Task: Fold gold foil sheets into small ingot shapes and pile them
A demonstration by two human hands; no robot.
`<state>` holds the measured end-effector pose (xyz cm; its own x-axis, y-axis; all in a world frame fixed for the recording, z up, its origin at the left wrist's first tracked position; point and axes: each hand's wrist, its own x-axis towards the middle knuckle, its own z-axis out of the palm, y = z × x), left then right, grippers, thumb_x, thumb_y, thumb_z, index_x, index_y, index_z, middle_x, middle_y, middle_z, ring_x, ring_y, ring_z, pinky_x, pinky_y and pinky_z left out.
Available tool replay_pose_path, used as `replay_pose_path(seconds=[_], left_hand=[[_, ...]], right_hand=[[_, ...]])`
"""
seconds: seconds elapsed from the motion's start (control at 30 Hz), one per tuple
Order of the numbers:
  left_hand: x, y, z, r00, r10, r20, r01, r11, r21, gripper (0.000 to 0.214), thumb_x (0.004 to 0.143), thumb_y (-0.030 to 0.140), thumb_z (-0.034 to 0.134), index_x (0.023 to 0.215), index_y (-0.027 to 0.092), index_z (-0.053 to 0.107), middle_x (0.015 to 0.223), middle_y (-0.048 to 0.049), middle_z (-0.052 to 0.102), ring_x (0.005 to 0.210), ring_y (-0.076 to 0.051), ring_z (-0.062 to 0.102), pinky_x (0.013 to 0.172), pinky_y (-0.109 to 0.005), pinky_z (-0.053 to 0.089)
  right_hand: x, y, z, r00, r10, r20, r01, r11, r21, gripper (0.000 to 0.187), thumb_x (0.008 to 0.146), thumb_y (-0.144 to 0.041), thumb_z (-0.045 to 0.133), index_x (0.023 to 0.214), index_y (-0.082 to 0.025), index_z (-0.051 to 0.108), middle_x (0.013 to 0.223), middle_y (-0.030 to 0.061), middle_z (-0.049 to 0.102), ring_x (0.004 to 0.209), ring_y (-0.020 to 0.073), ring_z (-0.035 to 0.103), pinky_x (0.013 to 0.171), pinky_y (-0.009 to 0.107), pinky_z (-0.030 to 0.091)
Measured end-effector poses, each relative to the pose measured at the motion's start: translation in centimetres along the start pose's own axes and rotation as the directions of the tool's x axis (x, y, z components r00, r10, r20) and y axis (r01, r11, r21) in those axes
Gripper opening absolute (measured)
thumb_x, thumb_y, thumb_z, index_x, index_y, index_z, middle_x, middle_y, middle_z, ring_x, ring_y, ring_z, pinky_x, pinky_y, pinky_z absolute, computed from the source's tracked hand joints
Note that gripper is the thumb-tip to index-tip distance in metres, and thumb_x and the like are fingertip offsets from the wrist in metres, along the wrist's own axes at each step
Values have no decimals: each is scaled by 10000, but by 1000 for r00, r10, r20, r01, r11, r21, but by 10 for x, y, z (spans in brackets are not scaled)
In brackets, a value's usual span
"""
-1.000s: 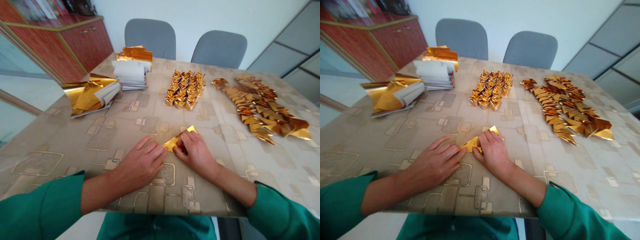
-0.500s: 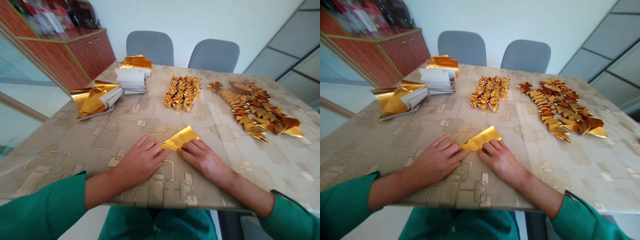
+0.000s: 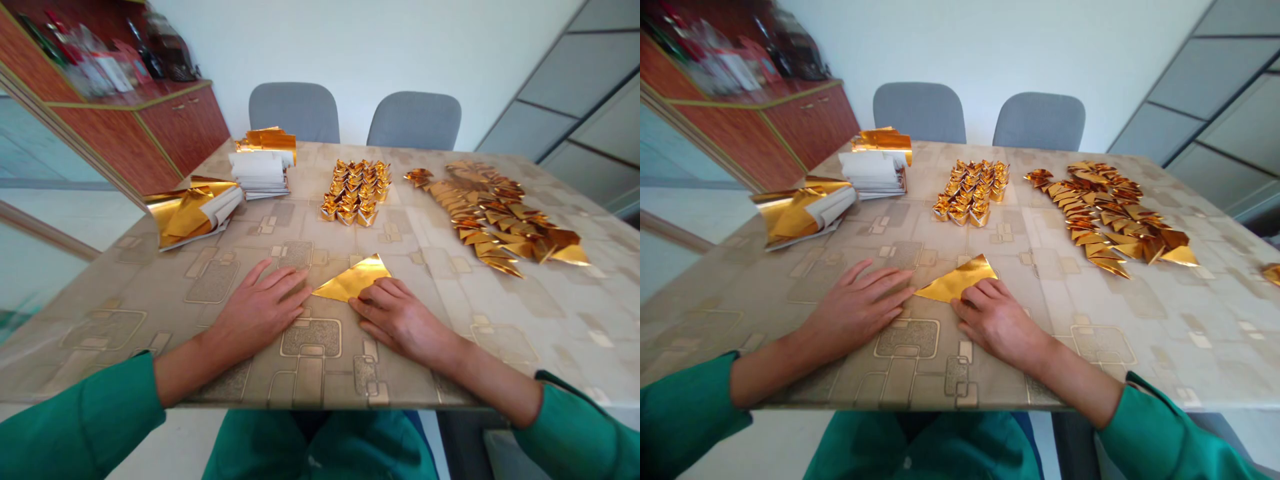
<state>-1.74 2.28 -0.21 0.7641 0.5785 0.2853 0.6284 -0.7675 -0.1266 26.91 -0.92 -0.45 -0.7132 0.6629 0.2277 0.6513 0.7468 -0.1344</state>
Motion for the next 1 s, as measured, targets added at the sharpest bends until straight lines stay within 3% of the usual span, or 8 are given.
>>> replay_pose_path(seconds=[0.1,0.17,0.3,0.43,0.6,0.77,1.0], left_hand=[[5,8,-1,996,-2,-89,0,1000,-23,309,954,186,460,1214,150,624,1301,-136,606,1160,-274,554,1038,-492,384],[14,19,-1,992,64,-111,-75,993,-95,312,955,179,451,1216,129,615,1220,-133,634,1116,-260,563,994,-437,432],[32,36,5,996,94,-1,-92,981,-169,263,951,236,494,1130,102,631,1065,-121,657,993,-245,586,917,-410,485],[34,36,12,994,100,48,-92,985,-145,324,949,301,523,1182,92,605,1088,-120,653,1002,-252,575,932,-424,477],[25,32,15,987,155,48,-146,977,-154,387,962,347,504,1247,95,576,1184,-128,638,1090,-253,554,994,-419,441],[23,35,11,991,123,45,-112,975,-192,416,945,367,532,1269,107,555,1219,-137,631,1118,-255,558,1005,-418,440],[18,30,15,988,145,53,-130,967,-217,401,924,383,566,1238,133,581,1240,-137,618,1178,-274,535,1021,-424,436]], right_hand=[[4,-7,1,999,31,9,-31,999,17,322,950,-304,531,1188,-113,633,965,104,603,952,260,528,875,434,488],[8,-15,4,998,62,-3,-62,998,20,330,938,-307,546,1192,-111,626,972,111,593,945,265,516,857,436,491],[17,-20,8,998,60,-24,-59,997,50,275,962,-238,497,1175,-118,622,967,112,595,912,246,511,834,415,487],[15,-2,-3,999,-43,15,40,989,140,258,987,-193,470,1186,-147,626,982,93,618,938,206,546,872,373,478],[9,20,-14,1000,-3,25,-2,980,197,261,994,-222,465,1172,-154,644,998,103,627,951,203,559,834,353,492],[27,18,-6,998,-48,31,47,998,47,321,1000,-213,453,1297,-187,572,1012,96,610,939,205,538,809,348,456],[45,22,2,998,-7,58,15,991,-134,267,991,-299,504,1209,-221,638,925,63,581,889,200,509,733,322,356]])
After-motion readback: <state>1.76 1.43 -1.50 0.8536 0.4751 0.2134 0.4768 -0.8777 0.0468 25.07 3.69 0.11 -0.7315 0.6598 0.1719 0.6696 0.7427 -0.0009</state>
